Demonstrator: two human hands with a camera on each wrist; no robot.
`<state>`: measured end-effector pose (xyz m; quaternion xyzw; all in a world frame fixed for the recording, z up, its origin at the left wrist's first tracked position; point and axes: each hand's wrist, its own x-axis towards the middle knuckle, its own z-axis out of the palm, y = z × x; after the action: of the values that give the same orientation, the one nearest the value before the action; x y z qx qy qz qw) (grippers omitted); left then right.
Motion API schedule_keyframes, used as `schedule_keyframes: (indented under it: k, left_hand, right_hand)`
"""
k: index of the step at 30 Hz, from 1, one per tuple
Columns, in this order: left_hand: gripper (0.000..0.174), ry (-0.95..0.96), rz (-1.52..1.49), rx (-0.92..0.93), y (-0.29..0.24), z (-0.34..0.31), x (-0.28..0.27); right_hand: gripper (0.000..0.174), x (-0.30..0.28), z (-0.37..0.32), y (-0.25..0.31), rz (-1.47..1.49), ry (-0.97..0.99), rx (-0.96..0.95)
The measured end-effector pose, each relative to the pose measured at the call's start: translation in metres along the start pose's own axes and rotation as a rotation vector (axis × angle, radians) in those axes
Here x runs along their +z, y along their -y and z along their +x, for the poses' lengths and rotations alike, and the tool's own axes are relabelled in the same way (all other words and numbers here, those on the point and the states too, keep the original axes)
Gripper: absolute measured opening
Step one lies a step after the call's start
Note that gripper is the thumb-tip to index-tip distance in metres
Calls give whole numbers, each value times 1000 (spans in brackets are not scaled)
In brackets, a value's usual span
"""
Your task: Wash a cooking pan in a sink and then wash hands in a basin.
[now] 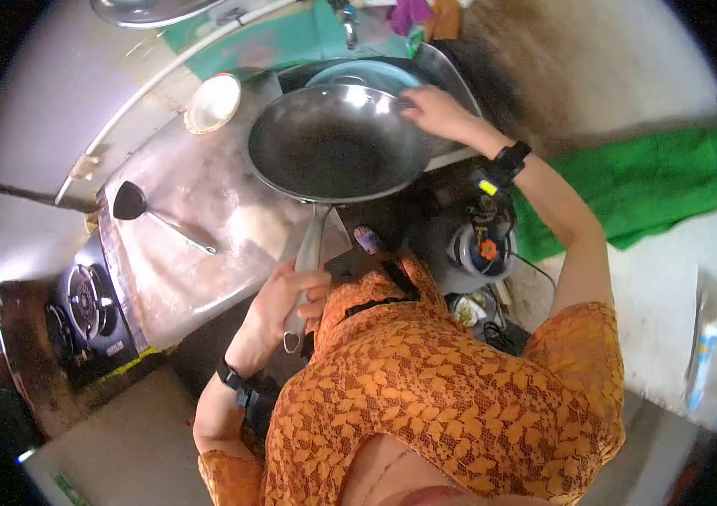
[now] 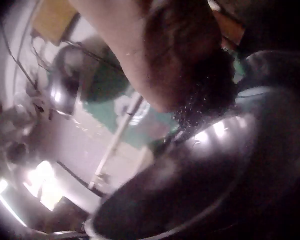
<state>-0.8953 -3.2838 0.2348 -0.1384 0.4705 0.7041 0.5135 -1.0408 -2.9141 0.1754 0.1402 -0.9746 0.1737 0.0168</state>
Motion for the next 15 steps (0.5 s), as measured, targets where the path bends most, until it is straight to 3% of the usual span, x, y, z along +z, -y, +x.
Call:
schedule_keyframes:
  k: [2,5,7,9,14,15]
  left_hand:
    - [10,-27,6,9,-4,-2,12]
    - [13,-15,-65,10,0,0,11]
    - [12,-16,-46,5,-2,3,13]
    - [11,-11,-32,-25,-1,1,10]
    - [8,-22,1,-57,-6,-3,2]
    - [7,-13,10,-61,-8,-3,-2]
  right_hand:
    - [35,-15,-19,87,118,74,30]
    - [34,26,-57,180,150,-140,21]
    - [38,41,-82,203,125,-326,16]
    - [43,49,-97,200,137,-536,41]
    - [43,47,-125,92,266,-574,100]
    - [42,54,-122,60,420,-572,165]
